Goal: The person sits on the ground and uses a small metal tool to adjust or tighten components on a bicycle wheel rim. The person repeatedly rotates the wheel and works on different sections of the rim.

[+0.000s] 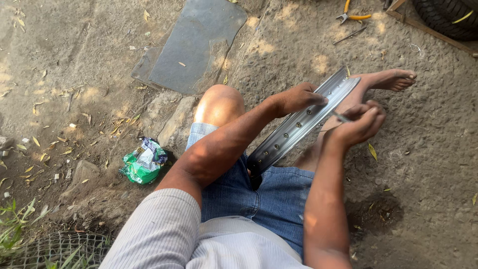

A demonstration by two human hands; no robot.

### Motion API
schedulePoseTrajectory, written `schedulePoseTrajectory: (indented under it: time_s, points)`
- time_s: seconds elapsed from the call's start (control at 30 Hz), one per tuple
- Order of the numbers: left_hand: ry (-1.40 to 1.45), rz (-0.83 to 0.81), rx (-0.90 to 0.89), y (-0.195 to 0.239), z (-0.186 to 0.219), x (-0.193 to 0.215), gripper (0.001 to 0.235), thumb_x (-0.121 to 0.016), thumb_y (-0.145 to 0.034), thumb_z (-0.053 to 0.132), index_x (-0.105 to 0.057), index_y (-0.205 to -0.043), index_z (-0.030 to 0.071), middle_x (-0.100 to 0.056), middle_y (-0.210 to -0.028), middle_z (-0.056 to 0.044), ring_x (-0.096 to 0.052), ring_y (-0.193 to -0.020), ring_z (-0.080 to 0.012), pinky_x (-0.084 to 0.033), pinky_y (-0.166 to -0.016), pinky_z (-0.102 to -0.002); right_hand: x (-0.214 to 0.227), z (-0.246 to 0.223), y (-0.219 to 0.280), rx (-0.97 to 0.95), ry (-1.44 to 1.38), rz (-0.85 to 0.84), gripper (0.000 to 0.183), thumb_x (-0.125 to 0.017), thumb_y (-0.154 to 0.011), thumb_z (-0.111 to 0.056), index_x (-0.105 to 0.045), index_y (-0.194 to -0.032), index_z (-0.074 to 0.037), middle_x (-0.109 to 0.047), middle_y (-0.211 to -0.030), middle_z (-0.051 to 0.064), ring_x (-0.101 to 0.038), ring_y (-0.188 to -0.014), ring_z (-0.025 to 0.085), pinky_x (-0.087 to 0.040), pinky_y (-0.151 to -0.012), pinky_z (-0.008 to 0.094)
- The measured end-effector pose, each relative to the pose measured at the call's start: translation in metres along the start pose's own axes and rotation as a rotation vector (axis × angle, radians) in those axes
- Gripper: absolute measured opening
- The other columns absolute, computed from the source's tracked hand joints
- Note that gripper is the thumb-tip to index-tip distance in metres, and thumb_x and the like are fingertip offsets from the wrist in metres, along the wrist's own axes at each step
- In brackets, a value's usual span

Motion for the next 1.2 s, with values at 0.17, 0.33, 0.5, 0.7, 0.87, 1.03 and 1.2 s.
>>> schedulePoseTrajectory:
  time_s: [0.17, 0.33, 0.5, 0.7, 0.87, 1.03, 1.2]
  points:
    - [-0.051, 0.027, -0.044, 0.005, -0.001, -0.005, 0.034, -0.066, -0.095, 0.034, -0.075, -0.100, 0.001, -0.075, -0.083, -0.007, -0.067, -0.077, -0.0149, -0.055, -0.074, -0.034, -0.018, 0.034, -0.052, -0.226, 0.076, 0.031, 0.025, -0.047, -0.100, -0.026, -0.054, -0.100, -0.003, -0.063, -0.088, 0.004, -0.070, -0.074, 0.015, -0.066, -0.061, 0.033]
    - [0.004, 0.030, -0.044, 0.002, -0.006, 0.001, 0.032, -0.067, -0.094, 0.030, -0.077, -0.095, -0.001, -0.075, -0.079, -0.008, -0.067, -0.069, -0.0152, -0.055, -0.069, -0.033, -0.016, 0.055, -0.014, -0.110, -0.062, -0.139, 0.026, -0.053, -0.104, -0.025, -0.048, -0.108, 0.000, -0.062, -0.110, 0.018, -0.071, -0.094, 0.022, -0.066, -0.081, 0.036]
    - [0.016, 0.055, -0.070, 0.000, -0.004, 0.002, 0.032, -0.069, -0.096, 0.028, -0.078, -0.086, -0.001, -0.068, -0.072, -0.007, -0.059, -0.062, -0.0146, -0.050, -0.062, -0.034, -0.010, 0.008, 0.013, 0.290, 0.291, -0.142, 0.021, -0.052, -0.108, -0.018, -0.043, -0.117, -0.001, -0.054, -0.112, 0.011, -0.060, -0.099, 0.016, -0.056, -0.083, 0.031]
    - [0.013, 0.049, -0.002, 0.011, -0.002, 0.002, 0.031, -0.066, -0.095, 0.030, -0.076, -0.083, 0.003, -0.068, -0.069, -0.005, -0.060, -0.061, -0.0119, -0.052, -0.062, -0.033, -0.002, -0.023, 0.046, 0.125, 0.201, -0.191, 0.018, -0.059, -0.107, -0.013, -0.043, -0.111, -0.005, -0.055, -0.097, 0.007, -0.059, -0.080, 0.014, -0.053, -0.069, 0.029]
    - [0.069, -0.002, 0.003, 0.007, -0.001, -0.001, 0.029, -0.064, -0.094, 0.029, -0.074, -0.080, 0.005, -0.069, -0.067, -0.005, -0.061, -0.057, -0.0138, -0.054, -0.061, -0.034, 0.009, -0.001, 0.094, -0.104, -0.089, -0.173, 0.015, -0.062, -0.108, -0.009, -0.048, -0.112, -0.006, -0.060, -0.096, 0.003, -0.063, -0.082, 0.009, -0.055, -0.073, 0.022]
    - [-0.022, -0.010, -0.030, 0.005, 0.010, 0.001, 0.034, -0.063, -0.097, 0.030, -0.073, -0.079, 0.003, -0.067, -0.067, -0.005, -0.060, -0.059, -0.0128, -0.054, -0.064, -0.032, 0.003, 0.008, 0.080, -0.205, -0.177, -0.229, 0.014, -0.062, -0.102, -0.007, -0.050, -0.108, -0.011, -0.060, -0.087, 0.002, -0.061, -0.072, 0.009, -0.051, -0.060, 0.023]
    - [0.045, 0.015, -0.014, 0.008, -0.004, 0.000, 0.028, -0.066, -0.094, 0.028, -0.074, -0.084, 0.003, -0.068, -0.071, -0.005, -0.060, -0.062, -0.0125, -0.052, -0.064, -0.034, 0.003, 0.006, 0.088, -0.056, -0.075, -0.337, 0.010, -0.060, -0.111, -0.004, -0.050, -0.109, -0.007, -0.056, -0.088, 0.000, -0.055, -0.076, 0.007, -0.049, -0.069, 0.022]
Point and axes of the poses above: each hand's wrist, its own y-axis away from the middle knuckle, its own x-axis out of the back of the hand, z = x × y, the point moved 9 cm from there along -y, towards the middle knuckle
